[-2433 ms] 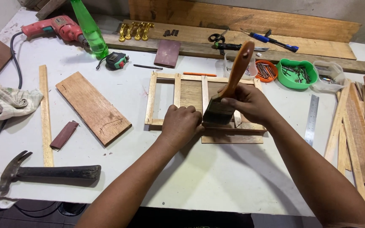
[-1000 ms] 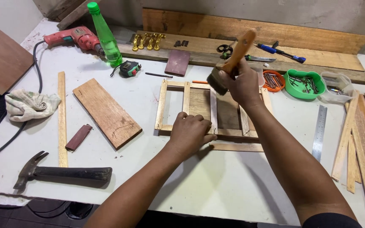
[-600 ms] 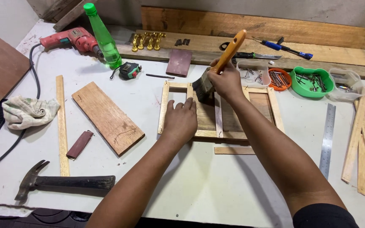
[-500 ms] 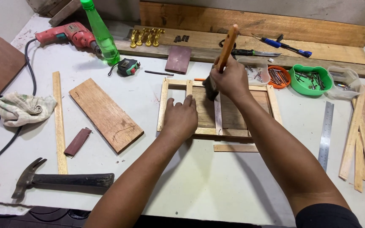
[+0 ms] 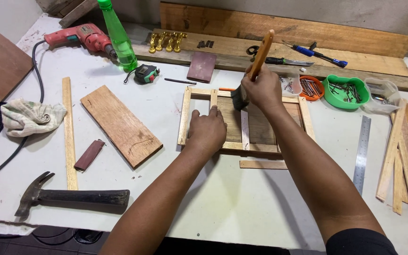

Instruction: Sand small wooden strips and a wooden base using sandpaper.

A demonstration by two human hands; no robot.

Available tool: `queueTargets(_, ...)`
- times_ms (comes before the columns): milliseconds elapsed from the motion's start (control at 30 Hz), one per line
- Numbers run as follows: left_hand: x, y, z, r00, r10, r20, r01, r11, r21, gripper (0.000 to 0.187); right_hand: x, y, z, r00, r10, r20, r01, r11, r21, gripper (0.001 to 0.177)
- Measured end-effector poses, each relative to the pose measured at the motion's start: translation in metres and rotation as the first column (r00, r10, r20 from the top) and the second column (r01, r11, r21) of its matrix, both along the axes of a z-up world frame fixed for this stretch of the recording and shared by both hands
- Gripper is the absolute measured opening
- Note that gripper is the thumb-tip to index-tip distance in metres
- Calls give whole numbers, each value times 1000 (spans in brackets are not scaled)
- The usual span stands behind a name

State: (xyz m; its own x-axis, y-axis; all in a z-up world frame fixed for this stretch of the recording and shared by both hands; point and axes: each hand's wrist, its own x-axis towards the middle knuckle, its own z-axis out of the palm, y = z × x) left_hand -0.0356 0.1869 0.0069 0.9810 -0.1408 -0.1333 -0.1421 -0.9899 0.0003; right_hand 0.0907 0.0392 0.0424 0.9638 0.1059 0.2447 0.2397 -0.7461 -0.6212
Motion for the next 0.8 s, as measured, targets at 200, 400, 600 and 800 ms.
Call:
queueTargets(200, 7, -7, -2, 998, -27, -49, 32, 994, 103, 56, -5, 15, 13, 987, 96, 130, -114, 984, 134, 26)
queueTargets(400, 3, -6, 6, 996, 25, -81, -21, 998, 54, 65, 21, 1, -34, 992, 100, 76, -115, 966, 233, 28)
queueTargets(600, -8, 8, 18, 997, 49, -62, -58, 987, -150, 68, -17, -10, 10, 923, 315, 220, -337, 939, 69, 34)
queueTargets(800, -39, 46, 22, 991, 42, 127, -19, 984, -179, 117, -49, 12, 25, 885, 466, 16, -466, 883, 64, 37)
